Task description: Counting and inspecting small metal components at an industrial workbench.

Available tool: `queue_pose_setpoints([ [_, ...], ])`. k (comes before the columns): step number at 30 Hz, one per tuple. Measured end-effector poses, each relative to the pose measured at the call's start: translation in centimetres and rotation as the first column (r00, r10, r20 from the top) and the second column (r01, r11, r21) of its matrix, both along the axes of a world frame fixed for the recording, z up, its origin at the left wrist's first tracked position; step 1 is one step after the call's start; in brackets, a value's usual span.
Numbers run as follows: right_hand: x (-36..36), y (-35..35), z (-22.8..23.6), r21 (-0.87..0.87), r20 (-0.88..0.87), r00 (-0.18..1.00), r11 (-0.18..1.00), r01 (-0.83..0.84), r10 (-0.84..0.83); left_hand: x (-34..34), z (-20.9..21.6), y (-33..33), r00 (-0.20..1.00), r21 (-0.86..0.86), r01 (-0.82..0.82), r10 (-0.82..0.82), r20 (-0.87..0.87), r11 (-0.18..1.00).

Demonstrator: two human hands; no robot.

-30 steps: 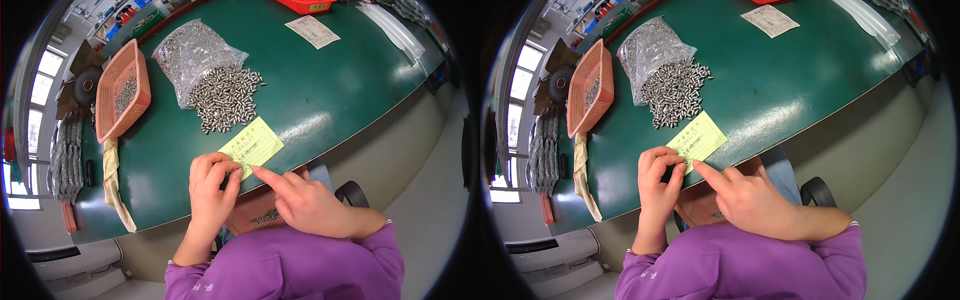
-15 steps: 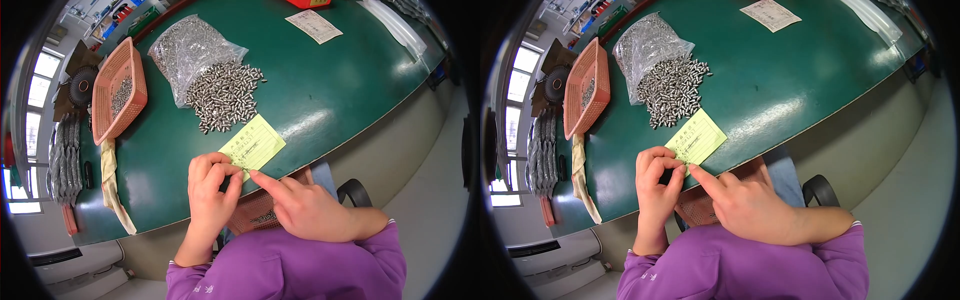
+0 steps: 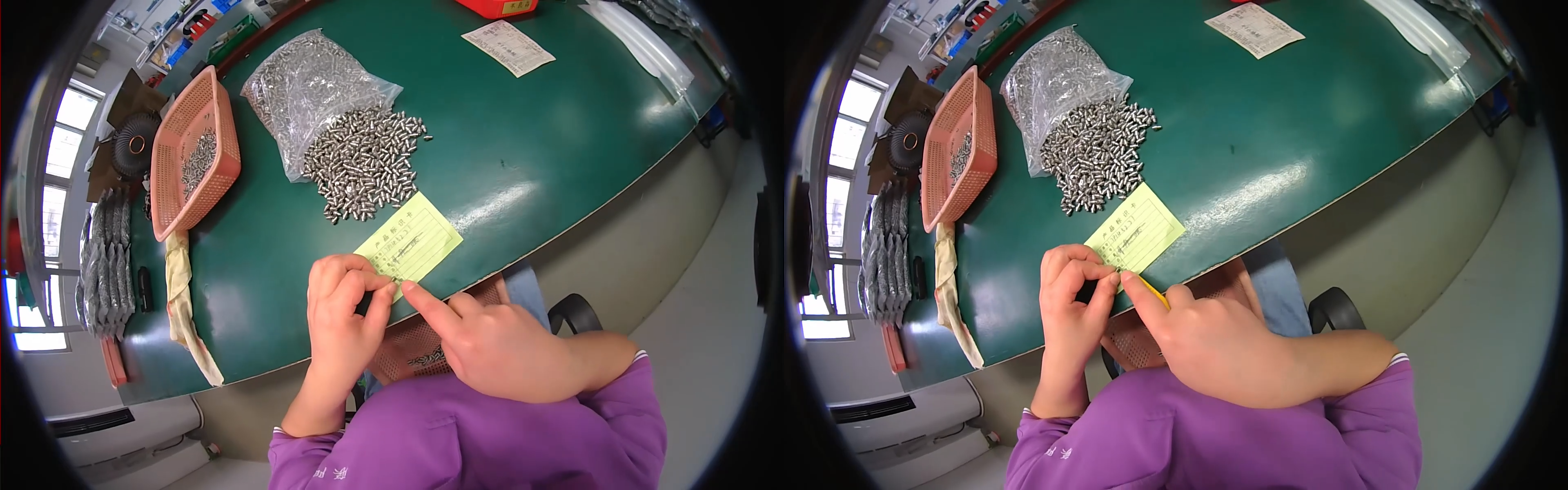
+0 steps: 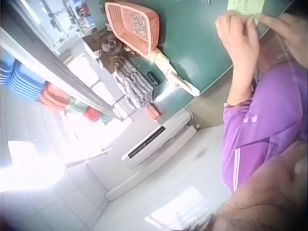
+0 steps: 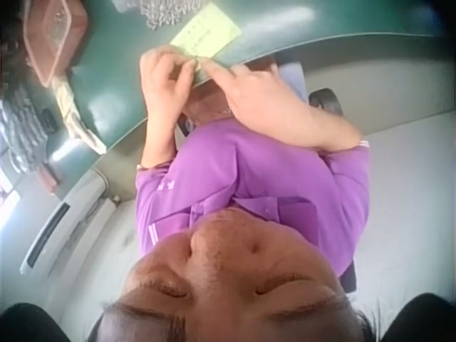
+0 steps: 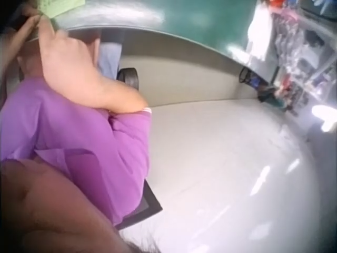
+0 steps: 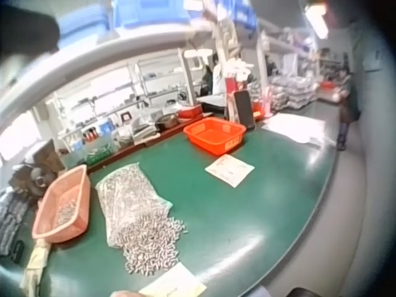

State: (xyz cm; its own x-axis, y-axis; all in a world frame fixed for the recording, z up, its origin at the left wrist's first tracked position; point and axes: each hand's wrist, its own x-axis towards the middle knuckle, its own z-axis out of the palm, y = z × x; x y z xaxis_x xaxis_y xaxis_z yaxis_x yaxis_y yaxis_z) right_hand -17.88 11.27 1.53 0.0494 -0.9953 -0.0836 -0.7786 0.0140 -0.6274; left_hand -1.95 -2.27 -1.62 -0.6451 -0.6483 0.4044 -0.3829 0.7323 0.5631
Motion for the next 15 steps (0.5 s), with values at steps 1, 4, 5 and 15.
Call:
queue_pose_setpoints([
  [1,0.0,0.0,0.2,0.046,0.028,1.000,0.999,0.006,-0.008,0.1,0.0,0.0,1.000,0.012,-0.015,0.015,-0.001,1.000],
  [4,-0.8,0.5,-1.3,-0.130,0.148,0.987,0.988,0.083,-0.063,0.3,0.0,0.4,1.000,-0.040,0.014,-0.015,-0.027,0.999],
  [5,-1.2,0.7,-1.6,-0.229,0.193,0.979,0.967,0.108,-0.064,0.8,0.5,0.9,0.997,-0.047,0.076,-0.076,-0.017,0.996],
  [15,-5.8,-2.2,-2.6,-0.558,0.344,0.916,0.741,0.375,-0.204,0.9,2.2,-4.8,0.979,0.015,-0.166,0.162,0.125,0.986],
])
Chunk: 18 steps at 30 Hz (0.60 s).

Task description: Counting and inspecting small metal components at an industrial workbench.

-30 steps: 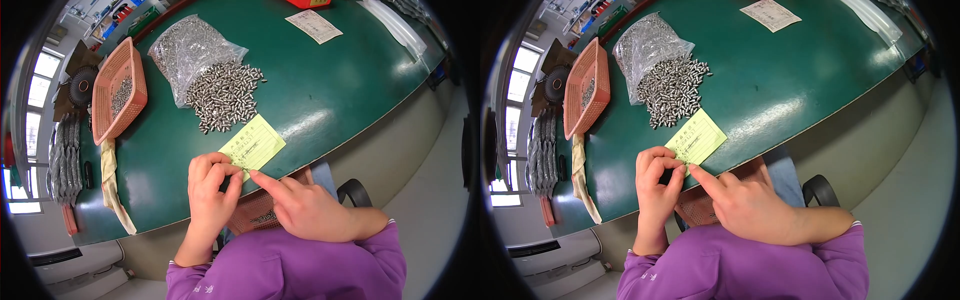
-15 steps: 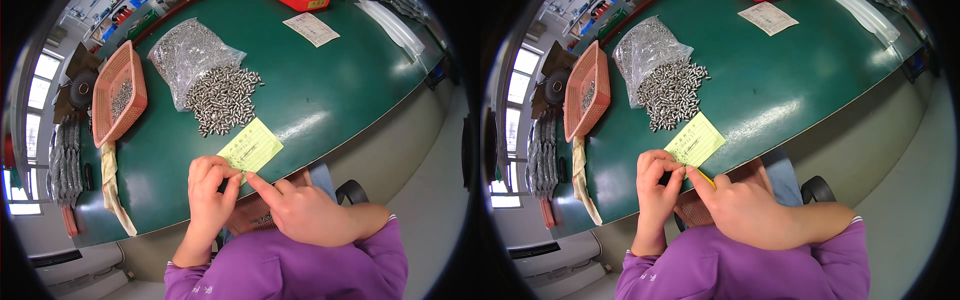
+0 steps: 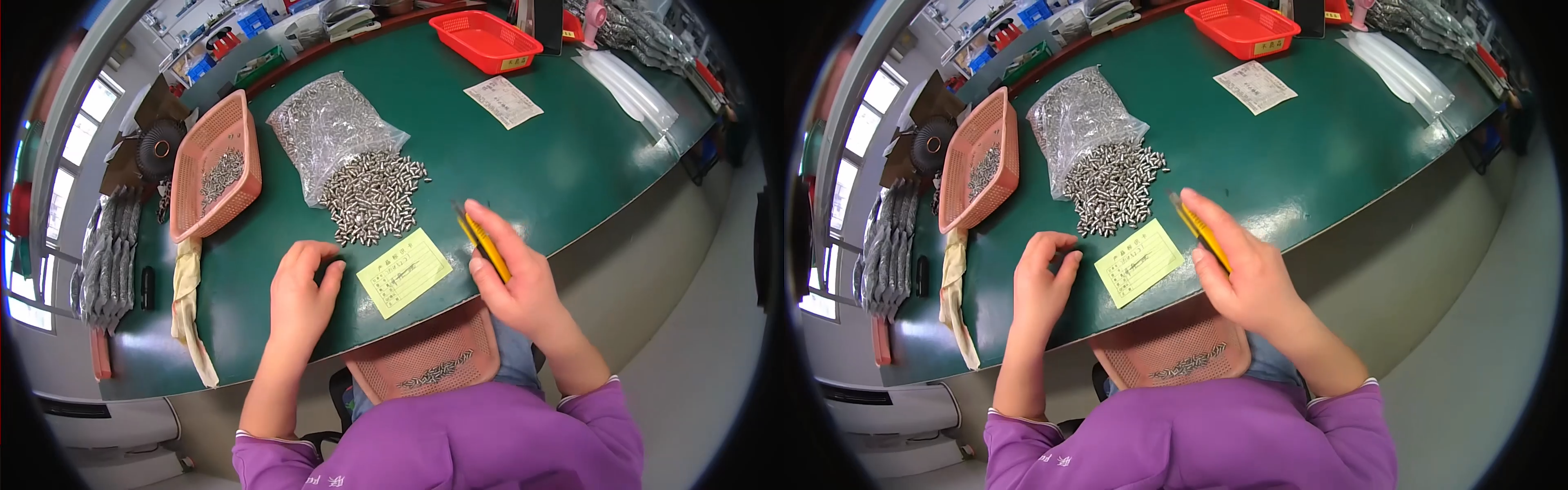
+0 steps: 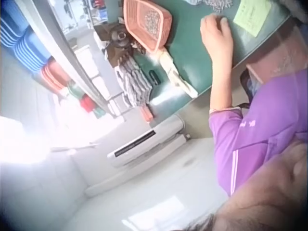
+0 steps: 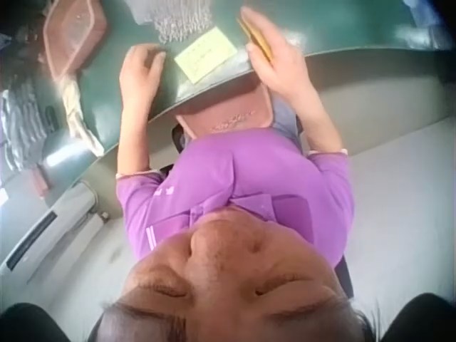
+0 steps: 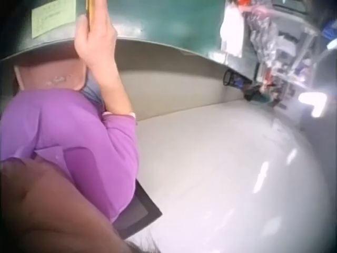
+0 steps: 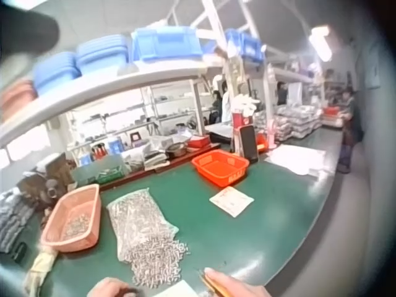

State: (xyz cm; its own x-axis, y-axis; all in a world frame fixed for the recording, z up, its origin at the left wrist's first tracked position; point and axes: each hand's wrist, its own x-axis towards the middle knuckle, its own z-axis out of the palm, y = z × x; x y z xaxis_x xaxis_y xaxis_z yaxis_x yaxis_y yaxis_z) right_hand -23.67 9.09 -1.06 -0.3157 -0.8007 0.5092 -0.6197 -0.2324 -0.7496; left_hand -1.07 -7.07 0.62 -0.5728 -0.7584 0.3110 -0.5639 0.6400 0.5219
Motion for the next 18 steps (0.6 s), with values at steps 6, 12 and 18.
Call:
queue_pose_setpoints([
  [6,1.9,1.3,0.1,0.098,-0.009,0.995,0.990,-0.099,0.100,-0.6,-0.9,-2.3,0.998,-0.045,0.052,-0.051,0.031,0.998],
  [12,2.7,2.0,-0.1,0.142,-0.015,0.988,0.978,-0.150,0.154,-0.9,-1.7,-2.5,0.999,-0.103,0.044,-0.040,0.037,0.994],
  [18,3.9,2.8,0.1,0.266,0.022,0.984,0.948,-0.176,0.177,-0.7,-0.4,-0.7,0.998,-0.055,0.038,-0.035,0.052,0.998],
])
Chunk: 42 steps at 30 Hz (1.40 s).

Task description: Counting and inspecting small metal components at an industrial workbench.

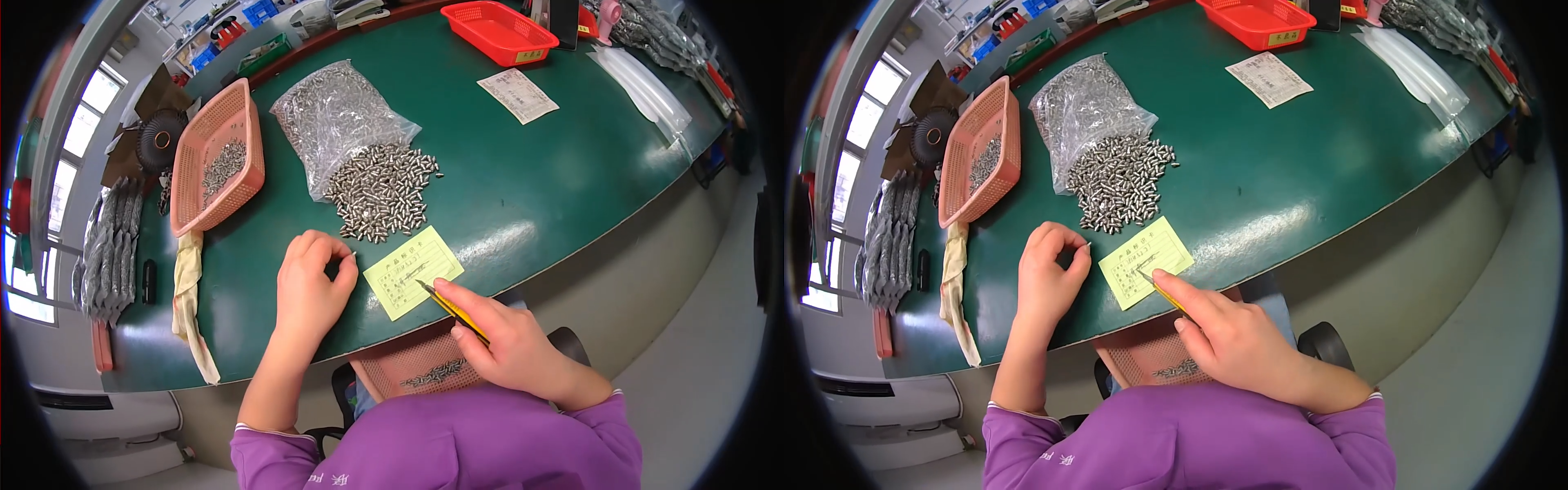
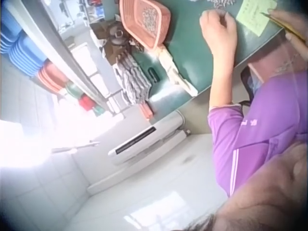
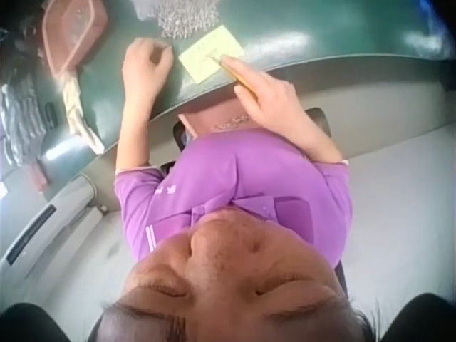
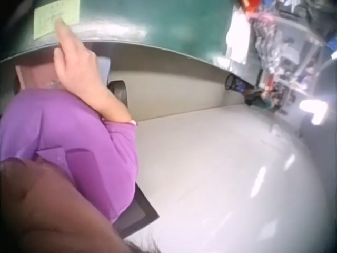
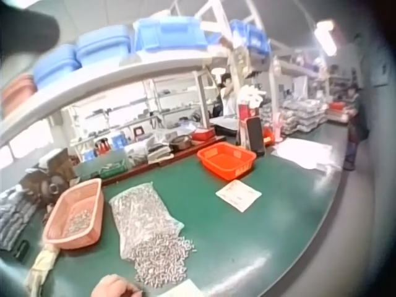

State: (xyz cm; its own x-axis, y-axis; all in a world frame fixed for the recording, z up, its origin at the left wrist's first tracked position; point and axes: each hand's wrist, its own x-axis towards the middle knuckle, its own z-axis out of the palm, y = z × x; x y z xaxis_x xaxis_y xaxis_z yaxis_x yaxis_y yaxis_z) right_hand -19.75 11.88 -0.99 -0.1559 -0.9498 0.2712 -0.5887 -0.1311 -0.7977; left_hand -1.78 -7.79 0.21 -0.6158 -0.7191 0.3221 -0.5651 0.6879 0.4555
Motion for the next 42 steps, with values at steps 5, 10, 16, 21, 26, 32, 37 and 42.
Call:
queue_pose_setpoints([
  [5,0.5,0.1,0.5,0.122,-0.019,0.999,0.991,-0.046,0.049,0.3,0.5,4.5,0.990,-0.002,0.125,-0.125,-0.070,0.992],
  [10,1.2,-0.2,0.5,0.060,-0.176,0.984,0.998,-0.017,0.027,-0.3,-0.6,5.8,0.992,0.005,0.110,-0.110,-0.066,0.994],
  [16,1.6,-0.3,0.5,0.115,-0.182,0.982,0.993,-0.027,0.048,-0.3,-1.0,5.7,0.992,0.018,0.106,-0.104,-0.070,0.994],
  [21,1.5,-0.4,0.4,0.130,-0.127,0.989,0.990,-0.054,0.071,-0.3,-1.0,5.6,0.988,0.009,0.124,-0.123,-0.089,0.992],
  [26,1.0,-0.8,1.0,0.128,-0.172,0.978,0.987,-0.100,0.122,-0.4,-0.8,5.5,0.987,0.018,0.134,-0.132,-0.091,0.991],
  [32,1.9,-0.8,1.5,0.213,-0.329,0.936,0.975,-0.059,0.128,-0.2,-0.6,5.5,0.989,0.038,0.134,-0.131,-0.066,0.990],
  [37,0.6,0.2,0.9,0.076,-0.003,1.000,0.997,-0.008,0.008,0.8,1.0,6.5,0.949,0.096,0.313,-0.307,-0.076,0.945],
  [42,-0.8,1.2,1.2,0.067,0.066,0.998,0.998,0.013,-0.018,0.9,1.1,2.5,0.992,-0.041,0.123,-0.122,0.031,0.992],
])
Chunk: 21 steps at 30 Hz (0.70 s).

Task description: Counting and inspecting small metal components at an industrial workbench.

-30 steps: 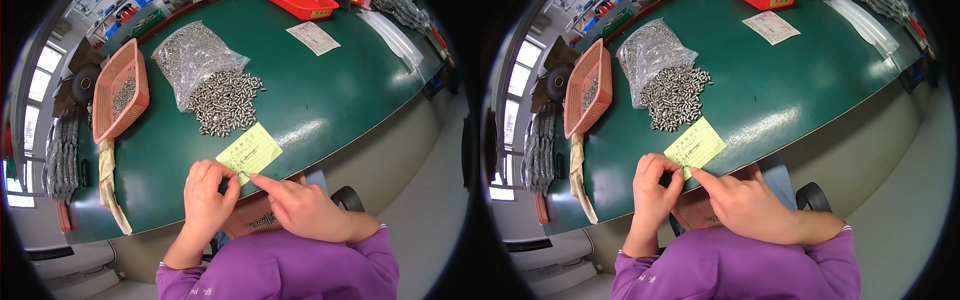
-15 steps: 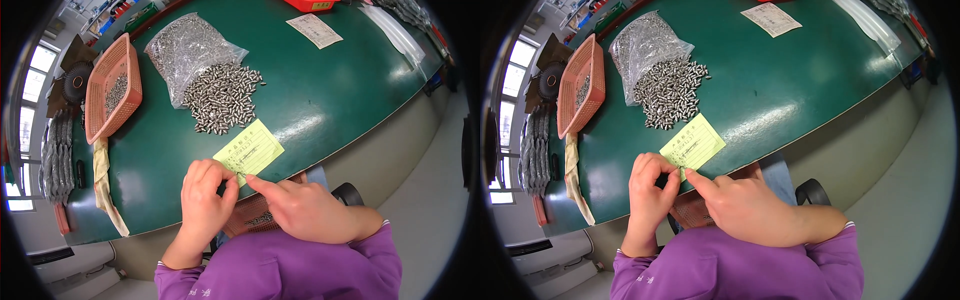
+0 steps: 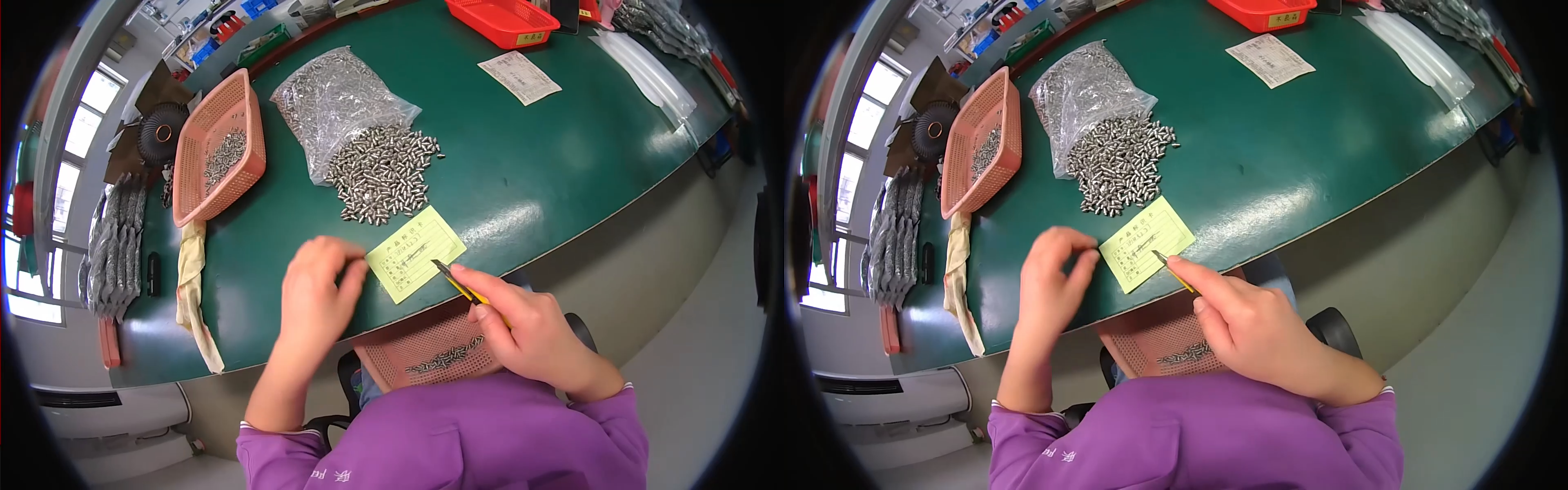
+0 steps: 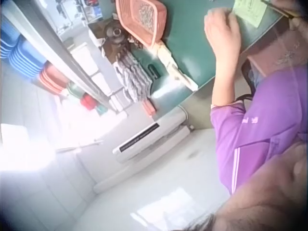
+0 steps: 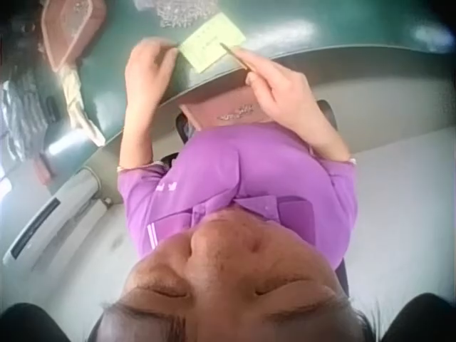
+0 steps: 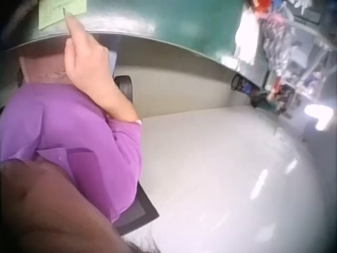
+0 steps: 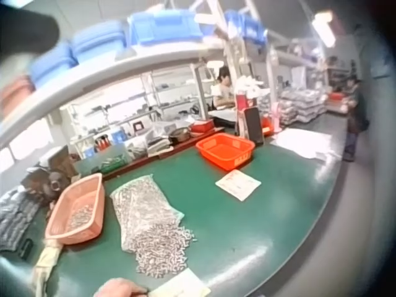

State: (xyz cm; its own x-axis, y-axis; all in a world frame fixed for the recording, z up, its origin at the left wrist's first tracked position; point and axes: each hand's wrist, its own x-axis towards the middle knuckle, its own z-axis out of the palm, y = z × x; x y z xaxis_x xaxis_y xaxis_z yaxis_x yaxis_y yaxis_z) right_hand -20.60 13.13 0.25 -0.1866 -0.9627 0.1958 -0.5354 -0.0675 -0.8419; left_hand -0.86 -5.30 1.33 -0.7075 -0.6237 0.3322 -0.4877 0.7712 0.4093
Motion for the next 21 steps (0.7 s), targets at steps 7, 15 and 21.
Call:
queue_pose_setpoints([
  [7,0.3,0.2,-0.6,-0.037,0.001,1.000,0.999,-0.024,0.024,-1.0,-1.4,-4.6,0.995,-0.138,-0.075,0.084,0.059,0.988],
  [15,0.3,0.2,-0.9,-0.063,-0.006,1.000,0.998,-0.017,0.017,-0.8,-1.0,-3.6,0.995,-0.080,-0.066,0.071,0.065,0.995],
  [21,0.3,-0.1,-0.9,-0.035,-0.003,1.000,0.999,-0.031,0.031,0.3,-0.1,0.7,0.977,0.315,-0.062,0.122,-0.175,0.947],
])
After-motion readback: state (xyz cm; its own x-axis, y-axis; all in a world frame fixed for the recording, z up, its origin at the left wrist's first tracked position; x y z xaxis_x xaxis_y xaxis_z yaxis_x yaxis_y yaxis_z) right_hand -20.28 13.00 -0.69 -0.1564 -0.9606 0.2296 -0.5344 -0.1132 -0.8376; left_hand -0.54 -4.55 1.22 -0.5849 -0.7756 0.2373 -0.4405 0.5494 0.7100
